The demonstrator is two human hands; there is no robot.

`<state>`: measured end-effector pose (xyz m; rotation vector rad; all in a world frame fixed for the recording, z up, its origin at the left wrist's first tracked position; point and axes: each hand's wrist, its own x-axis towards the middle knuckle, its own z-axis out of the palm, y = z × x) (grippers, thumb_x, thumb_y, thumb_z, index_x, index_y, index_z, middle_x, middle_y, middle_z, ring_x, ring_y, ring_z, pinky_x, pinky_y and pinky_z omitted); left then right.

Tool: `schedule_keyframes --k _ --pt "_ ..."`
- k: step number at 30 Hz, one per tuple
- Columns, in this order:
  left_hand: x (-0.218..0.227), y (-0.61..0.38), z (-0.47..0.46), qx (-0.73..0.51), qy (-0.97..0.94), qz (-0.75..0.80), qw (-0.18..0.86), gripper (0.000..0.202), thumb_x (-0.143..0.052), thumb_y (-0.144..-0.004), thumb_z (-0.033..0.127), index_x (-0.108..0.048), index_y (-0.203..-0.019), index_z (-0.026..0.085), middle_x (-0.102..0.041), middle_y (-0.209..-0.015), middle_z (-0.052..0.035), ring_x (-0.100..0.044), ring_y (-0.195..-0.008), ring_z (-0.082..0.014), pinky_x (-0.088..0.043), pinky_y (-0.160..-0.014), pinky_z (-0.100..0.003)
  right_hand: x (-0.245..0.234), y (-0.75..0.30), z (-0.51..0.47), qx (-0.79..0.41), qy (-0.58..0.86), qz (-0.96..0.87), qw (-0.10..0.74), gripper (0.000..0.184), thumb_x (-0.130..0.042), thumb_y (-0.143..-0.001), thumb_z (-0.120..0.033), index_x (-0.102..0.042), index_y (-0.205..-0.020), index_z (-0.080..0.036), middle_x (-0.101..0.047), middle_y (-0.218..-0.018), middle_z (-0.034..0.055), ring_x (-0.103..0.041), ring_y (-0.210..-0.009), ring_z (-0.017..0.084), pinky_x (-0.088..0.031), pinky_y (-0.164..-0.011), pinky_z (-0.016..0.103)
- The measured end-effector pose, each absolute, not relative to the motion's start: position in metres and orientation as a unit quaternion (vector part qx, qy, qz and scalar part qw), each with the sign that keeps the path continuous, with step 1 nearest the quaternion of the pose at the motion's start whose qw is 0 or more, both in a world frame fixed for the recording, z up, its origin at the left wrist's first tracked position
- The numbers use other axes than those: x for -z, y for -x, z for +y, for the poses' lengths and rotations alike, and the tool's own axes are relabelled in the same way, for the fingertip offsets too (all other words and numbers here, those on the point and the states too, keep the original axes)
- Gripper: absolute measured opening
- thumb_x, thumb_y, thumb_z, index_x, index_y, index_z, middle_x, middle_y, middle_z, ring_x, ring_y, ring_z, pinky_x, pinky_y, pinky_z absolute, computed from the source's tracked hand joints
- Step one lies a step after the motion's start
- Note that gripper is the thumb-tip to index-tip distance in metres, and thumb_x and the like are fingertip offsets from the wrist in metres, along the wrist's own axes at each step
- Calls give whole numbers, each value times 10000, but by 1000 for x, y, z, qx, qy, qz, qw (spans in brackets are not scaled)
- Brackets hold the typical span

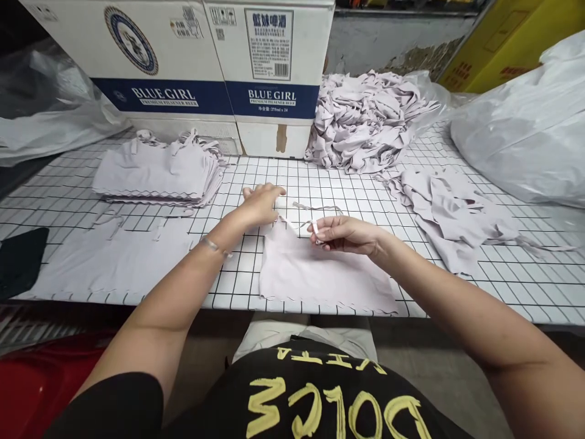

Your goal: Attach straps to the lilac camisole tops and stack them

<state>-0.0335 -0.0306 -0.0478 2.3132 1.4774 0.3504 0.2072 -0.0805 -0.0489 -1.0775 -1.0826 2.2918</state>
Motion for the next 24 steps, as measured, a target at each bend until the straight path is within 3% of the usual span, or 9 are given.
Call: schedule_keyframes --k 2,4,7,10,15,24 --pt "49 29 -60 -152 -799 554 178 185 -510 -862 230 -637 -995 216 -639 -1093 -59 -539 -1053 -254 -306 -950 -453 51 -212 -75 -810 400 -358 238 280 -793 -670 -97 -697 -928 -149 -709 -814 27 -676 -776 117 -562 -691 196" --pt "58 19 -90 -137 -812 529 207 197 -475 -918 339 -621 -897 209 -647 -993 -40 -545 -978 -243 -310 -913 -449 56 -214 -71 -791 428 -340 273 226 -779 -685 -89 -692 -883 -156 -698 -803 19 -684 -814 127 -577 -749 220" --pt "78 1 -120 -103 -831 500 219 270 -545 -891 468 -599 -984 220 -632 -1038 -52 -510 -1020 -277 -300 -880 -446 66 -213 -71 -766 445 -351 304 130 -760 -745 -157 -666 -834 -161 -698 -839 27 -671 -743 108 -569 -643 193" --pt "90 -11 -125 -83 -826 509 228 230 -590 -875 414 -585 -998 220 -618 -1050 -61 -493 -1036 -281 -292 -867 -433 76 -210 -75 -748 446 -365 330 163 -778 -737 -195 -645 -826 -160 -705 -842 33 -631 -639 78 -527 -535 161" --pt "84 -13 -118 -92 -800 512 299 115 -600 -854 328 -590 -847 213 -640 -983 -21 -503 -1034 -258 -287 -884 -435 80 -210 -83 -742 470 -340 338 267 -836 -625 -129 -668 -831 -150 -707 -810 33 -684 -802 133 -579 -746 235" --pt "86 -15 -129 -204 -742 537 346 149 -607 -853 368 -708 -874 261 -714 -996 -17 -566 -1019 -254 -273 -954 -489 83 -203 -93 -667 484 -408 393 302 -874 -552 -206 -626 -717 -160 -700 -836 24 -623 -689 114 -539 -680 293"
